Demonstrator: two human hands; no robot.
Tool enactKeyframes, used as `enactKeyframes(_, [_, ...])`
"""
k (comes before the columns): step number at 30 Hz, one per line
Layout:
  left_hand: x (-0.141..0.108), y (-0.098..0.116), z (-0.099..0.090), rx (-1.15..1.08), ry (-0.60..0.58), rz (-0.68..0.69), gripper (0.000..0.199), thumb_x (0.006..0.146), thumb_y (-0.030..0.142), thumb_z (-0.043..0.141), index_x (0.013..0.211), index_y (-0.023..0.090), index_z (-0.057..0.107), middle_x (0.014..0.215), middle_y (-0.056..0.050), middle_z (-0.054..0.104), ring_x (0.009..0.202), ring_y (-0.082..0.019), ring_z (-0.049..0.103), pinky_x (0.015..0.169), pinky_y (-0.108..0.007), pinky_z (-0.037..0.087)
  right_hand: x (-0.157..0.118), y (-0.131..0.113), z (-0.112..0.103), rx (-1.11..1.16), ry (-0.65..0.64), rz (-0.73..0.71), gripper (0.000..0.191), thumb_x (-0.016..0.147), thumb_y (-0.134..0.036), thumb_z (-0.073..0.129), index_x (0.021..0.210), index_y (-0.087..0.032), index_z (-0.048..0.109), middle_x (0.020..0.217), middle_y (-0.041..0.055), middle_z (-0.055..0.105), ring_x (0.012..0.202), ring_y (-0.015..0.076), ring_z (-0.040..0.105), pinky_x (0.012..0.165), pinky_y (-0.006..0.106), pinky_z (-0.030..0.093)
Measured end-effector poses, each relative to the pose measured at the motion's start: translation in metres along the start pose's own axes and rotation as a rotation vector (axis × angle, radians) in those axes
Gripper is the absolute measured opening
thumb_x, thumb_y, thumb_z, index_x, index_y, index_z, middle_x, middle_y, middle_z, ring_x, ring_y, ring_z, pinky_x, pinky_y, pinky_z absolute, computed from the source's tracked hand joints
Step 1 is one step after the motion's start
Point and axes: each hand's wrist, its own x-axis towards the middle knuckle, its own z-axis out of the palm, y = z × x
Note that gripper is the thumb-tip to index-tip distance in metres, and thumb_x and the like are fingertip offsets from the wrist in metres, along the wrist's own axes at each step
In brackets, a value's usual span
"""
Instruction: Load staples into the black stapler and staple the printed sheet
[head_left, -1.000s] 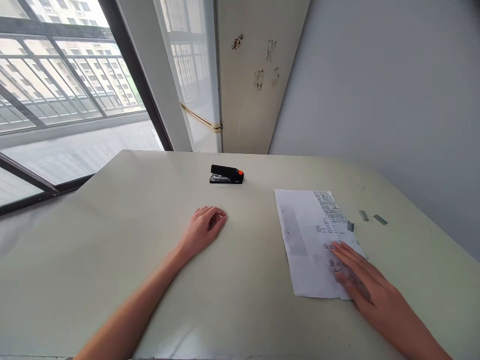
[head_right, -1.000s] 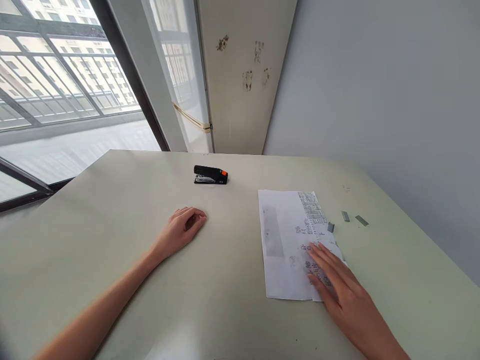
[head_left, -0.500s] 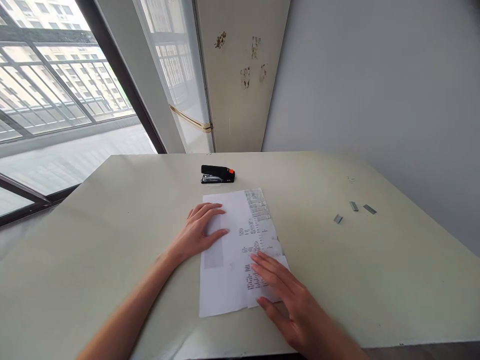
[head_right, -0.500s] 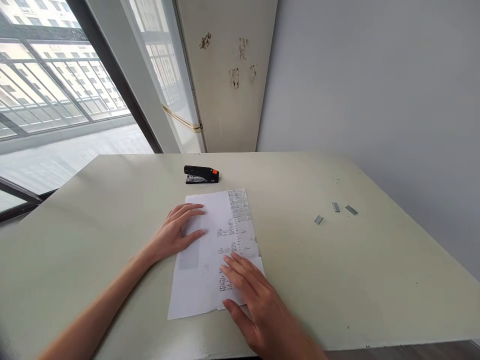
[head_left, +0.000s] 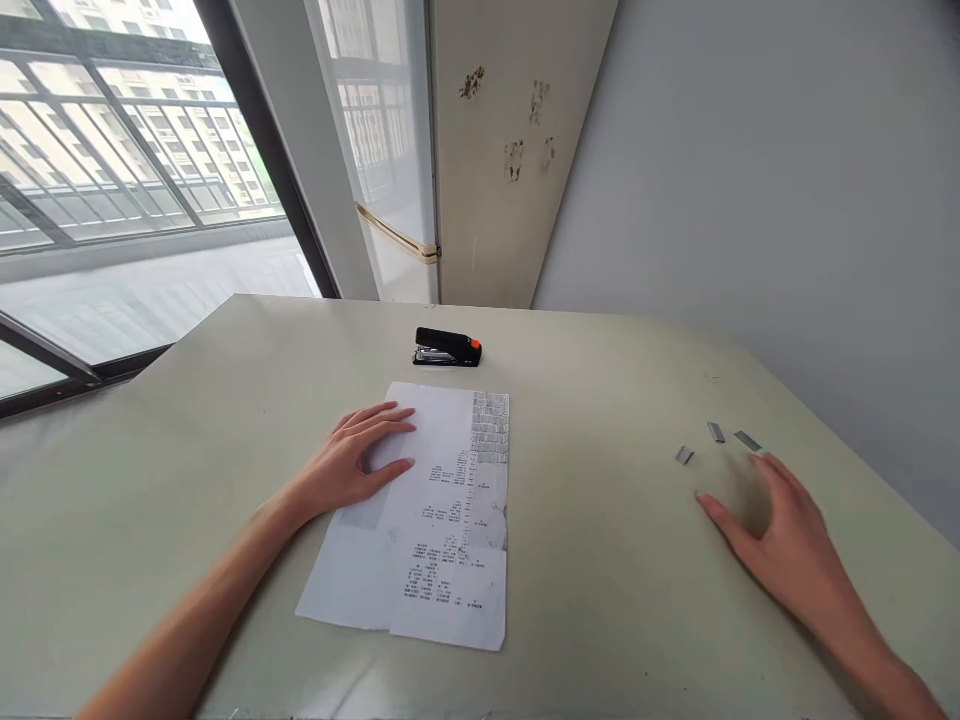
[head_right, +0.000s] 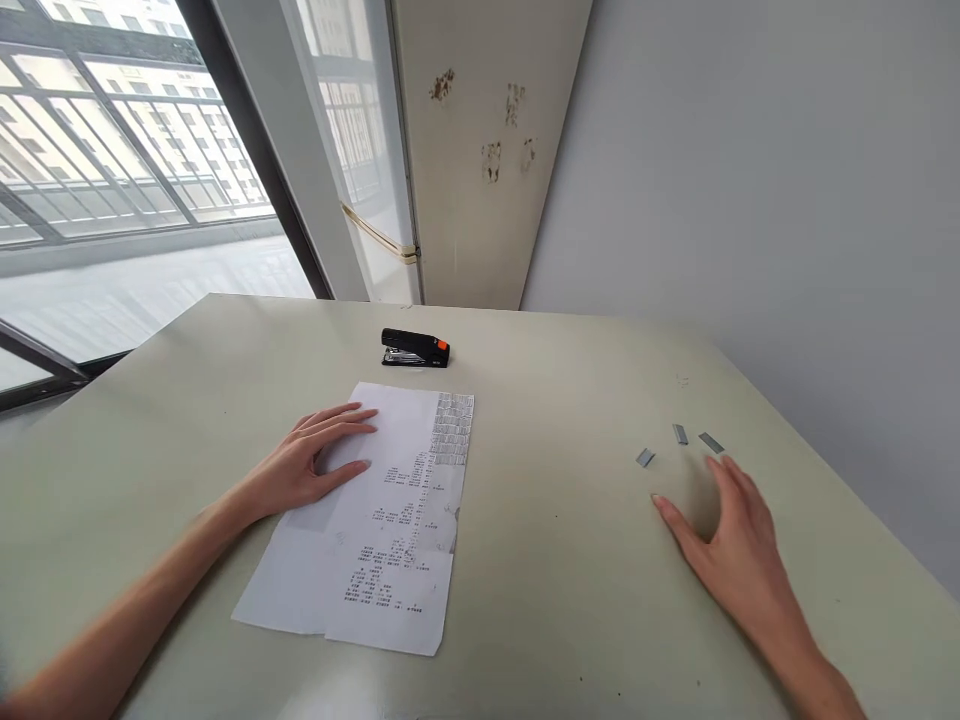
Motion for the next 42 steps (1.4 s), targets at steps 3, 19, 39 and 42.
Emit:
enactKeyframes(3, [-0.007,-0.002,-0.004,0.023,0.024,-0.022,0.048,0.097,0.061,0.064,0.136,0.032,0.067,0.156,-0.003,0.061,0.151,-0.033,0.047,0.125,-0.056,0.036,0.029,0.034,0.010,-0.019,-0.009,0.091,0.112,0.086,-0.079,0.063,0.173,-0.024,0.019,0.177,0.0224,0.024,0.160,0.0511,0.027,0.124,0.073,0.033])
enactKeyframes(19, [-0.004,0.002,0.003,0.025,0.054,0.004,0.040,0.100,0.049,0.062,0.136,0.032,0.066,0.157,-0.004,0.058,0.147,-0.032,0.049,0.123,-0.055,0.039,0.132,-0.155,0.125,0.434,-0.047,-0.223,0.061,0.091,-0.063,0.059,0.128,-0.016,0.068,0.143,0.0227,0.064,0.139,0.0376,0.055,0.123,0.058,0.038])
enactKeyframes(39, [-0.006,0.009,-0.002,-0.013,0.077,0.030,0.028,0.100,0.049,0.065,0.119,0.029,0.071,0.139,-0.005,0.068,0.131,-0.028,0.058,0.114,-0.047,0.048,0.108,-0.274,0.147,1.057,-0.186,-0.048,0.041,0.106,-0.049,0.039,0.132,-0.024,0.059,0.147,0.0116,0.067,0.140,0.0234,0.061,0.117,0.045,0.049])
enactKeyframes(42, [-0.007,0.009,-0.004,-0.032,0.057,0.036,0.028,0.100,0.048,0.066,0.120,0.029,0.070,0.140,-0.006,0.066,0.131,-0.028,0.058,0.114,-0.047,0.048,0.089,-0.243,0.124,1.062,-0.198,-0.021,0.038,0.103,-0.049,0.049,0.127,-0.024,0.063,0.145,0.0115,0.068,0.140,0.0252,0.061,0.121,0.049,0.046])
